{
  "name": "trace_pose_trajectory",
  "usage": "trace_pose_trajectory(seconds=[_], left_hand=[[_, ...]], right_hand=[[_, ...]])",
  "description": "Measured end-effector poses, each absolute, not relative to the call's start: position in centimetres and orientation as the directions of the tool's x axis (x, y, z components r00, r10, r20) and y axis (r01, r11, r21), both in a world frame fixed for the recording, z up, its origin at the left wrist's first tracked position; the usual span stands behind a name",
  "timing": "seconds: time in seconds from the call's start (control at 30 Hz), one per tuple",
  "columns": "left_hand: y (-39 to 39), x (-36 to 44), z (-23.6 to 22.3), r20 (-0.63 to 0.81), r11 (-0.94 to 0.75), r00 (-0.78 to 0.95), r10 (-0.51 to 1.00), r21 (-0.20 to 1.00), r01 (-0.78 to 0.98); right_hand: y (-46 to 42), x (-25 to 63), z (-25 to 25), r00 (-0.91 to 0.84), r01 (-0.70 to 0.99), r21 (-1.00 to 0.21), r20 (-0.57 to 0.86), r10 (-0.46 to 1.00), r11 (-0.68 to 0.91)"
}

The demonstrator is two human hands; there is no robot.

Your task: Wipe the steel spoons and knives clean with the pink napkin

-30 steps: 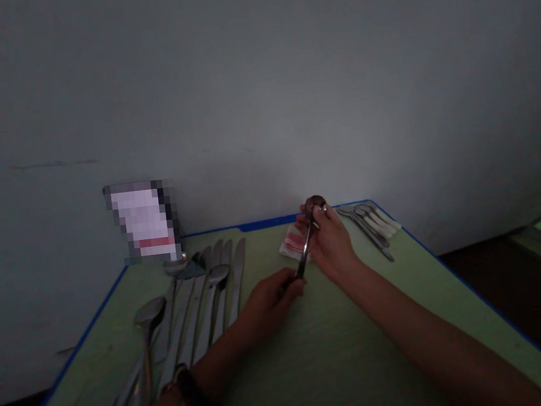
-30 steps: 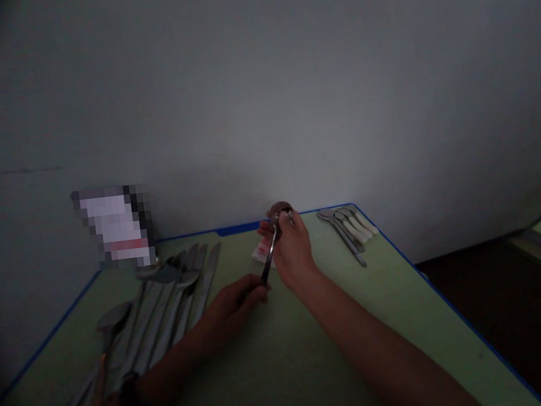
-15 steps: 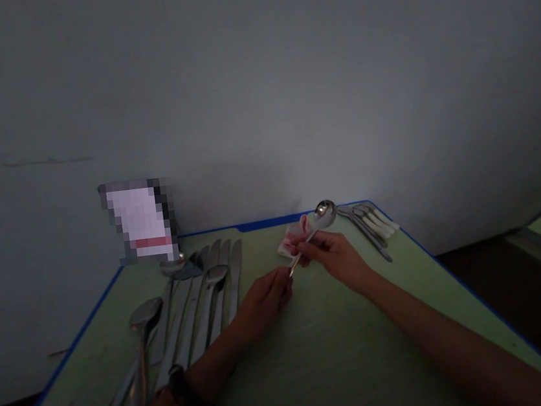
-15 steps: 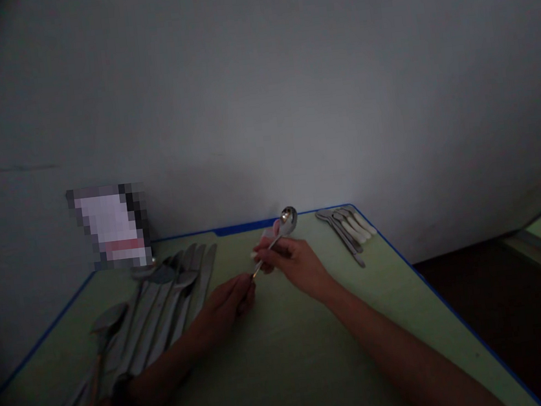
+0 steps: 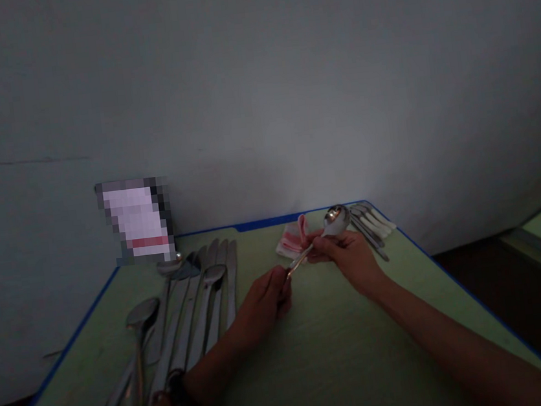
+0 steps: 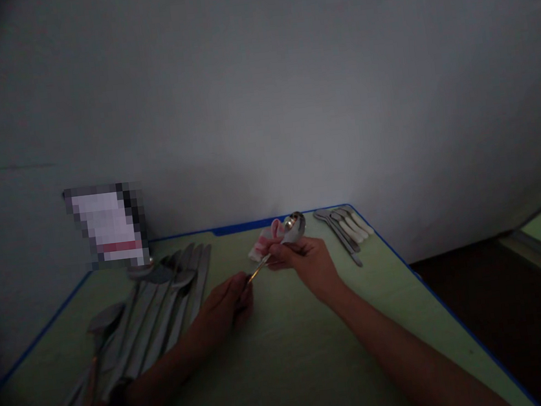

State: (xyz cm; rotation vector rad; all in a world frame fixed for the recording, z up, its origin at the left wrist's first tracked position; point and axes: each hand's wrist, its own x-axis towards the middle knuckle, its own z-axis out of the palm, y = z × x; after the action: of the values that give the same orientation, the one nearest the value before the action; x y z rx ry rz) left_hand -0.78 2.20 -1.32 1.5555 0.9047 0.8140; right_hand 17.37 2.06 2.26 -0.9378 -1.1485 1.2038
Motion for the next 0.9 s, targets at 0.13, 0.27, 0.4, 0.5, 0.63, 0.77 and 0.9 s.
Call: trace_pose_trajectory(seconds=[0.13, 0.27, 0.4, 0.5, 0.63, 0.77, 0.9], left_hand=[[2.2, -0.6, -1.5, 0.001, -0.044, 0.476, 0.88, 0.996, 0.08], [1.8, -0.3, -1.2, -0.008, -0.047, 0.443, 0.896, 0.992, 0.114], [1.6, -0.1, -1.4, -0.031, 0.0, 0.416, 0.909, 0.997, 0.073], [1.6, -0.2, -1.8, 0.005, -0.068, 0.45, 0.893, 0.99, 0.123], [1.6, -0.3, -1.9, 0.025, -0.14, 0.45, 0.893, 0.965, 0.223], [1.5, -0.3, -1.4, 0.014, -0.166, 0.46, 0.888, 0.943, 0.29], [1.5, -0.3, -1.1, 0.013, -0.183, 0.467, 0.884, 0.929, 0.321]], right_hand=[[1.9, 17.3, 2.6, 0.02, -0.164, -0.976, 0.142, 0.99, 0.143], [2.3, 18.4, 3.6, 0.072, -0.096, -0.98, 0.166, 0.984, 0.173], [4.1, 23.2, 6.3, 0.055, 0.108, -0.971, 0.22, 0.974, 0.213], [6.2, 27.9, 7.7, -0.022, 0.354, -0.928, 0.119, 0.993, 0.119], [8.8, 32.3, 7.8, -0.016, 0.734, -0.673, -0.15, 0.989, -0.09], [10.6, 32.5, 7.0, 0.076, 0.996, -0.014, -0.255, 0.964, -0.083], [11.9, 30.8, 6.3, 0.139, 0.981, 0.162, -0.189, 0.972, -0.109]])
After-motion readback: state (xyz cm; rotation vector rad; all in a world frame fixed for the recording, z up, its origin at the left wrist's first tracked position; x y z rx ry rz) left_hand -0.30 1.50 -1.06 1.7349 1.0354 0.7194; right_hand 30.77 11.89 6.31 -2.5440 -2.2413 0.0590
